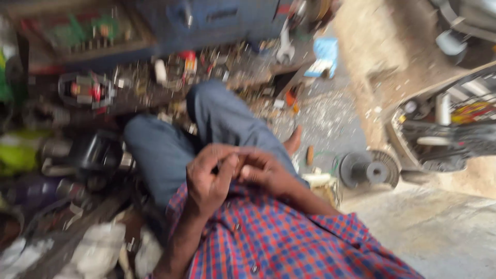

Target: The person strips the ends of wires on a capacitor by hand and then twists them onto the terminals of a motor armature. They use a screwdriver to secure the connections and wrap the wires around the armature's commutator.

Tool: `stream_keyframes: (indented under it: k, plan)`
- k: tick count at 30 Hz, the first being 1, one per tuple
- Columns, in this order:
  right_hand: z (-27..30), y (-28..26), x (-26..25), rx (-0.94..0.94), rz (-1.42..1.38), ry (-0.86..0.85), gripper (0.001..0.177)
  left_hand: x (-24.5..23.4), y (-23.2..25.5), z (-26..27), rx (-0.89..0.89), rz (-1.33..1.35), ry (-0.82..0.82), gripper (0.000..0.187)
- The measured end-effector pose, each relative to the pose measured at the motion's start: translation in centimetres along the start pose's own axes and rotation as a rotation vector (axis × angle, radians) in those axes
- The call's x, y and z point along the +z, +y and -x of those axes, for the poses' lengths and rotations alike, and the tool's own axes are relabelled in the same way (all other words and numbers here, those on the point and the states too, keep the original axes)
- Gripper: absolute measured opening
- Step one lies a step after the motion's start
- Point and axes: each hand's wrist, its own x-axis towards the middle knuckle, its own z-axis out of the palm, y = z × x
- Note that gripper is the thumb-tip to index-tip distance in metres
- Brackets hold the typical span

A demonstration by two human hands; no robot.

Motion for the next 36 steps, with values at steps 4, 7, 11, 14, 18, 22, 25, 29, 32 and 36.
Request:
stream_keyframes:
  k: [4,7,11,14,18,22,25,29,32,36]
  plan:
    - [1.3,-3.1,1.2,-0.216,0.441,0.151,0.045,-1.1,0.5,0.4,0.1,-0.141,0.03,0.007]
    - [2.4,-5.7,3.9,-0.25,0.508,0.176,0.034,-1.4,1.2,0.5,0.158,-0.195,-0.028,0.008]
    - [3.0,-5.8,4.1,-0.365,0.763,0.181,0.013,-1.6,1.0,0.8,0.205,-0.242,-0.085,0.009]
    - [3.1,-5.8,4.9,-0.337,0.714,0.24,0.01,-1.6,0.5,1.1,0.149,-0.237,-0.138,0.012]
    - [3.2,-5.0,4.4,-0.329,0.383,0.289,0.012,-0.3,-3.0,3.0,-0.097,0.226,-0.35,0.041]
    - [2.9,-4.9,3.0,-0.3,-0.026,0.227,0.014,0.7,-4.8,5.2,-0.42,0.745,-0.542,0.047]
    - [2.6,-4.7,2.4,-0.24,-0.33,0.135,0.016,0.3,-3.1,4.0,-0.362,0.656,-0.48,0.048]
    - [1.6,-4.5,2.9,-0.154,-0.475,0.154,0.02,-0.9,-1.2,3.1,-0.248,0.393,-0.412,0.051]
    - [1.2,-4.7,4.1,-0.257,-0.393,0.207,0.027,-1.4,0.5,2.9,-0.107,0.088,-0.29,0.049]
    - [3.1,-2.7,3.5,-0.154,0.046,0.121,0.05,-2.3,1.5,2.6,0.137,-0.208,-0.133,0.052]
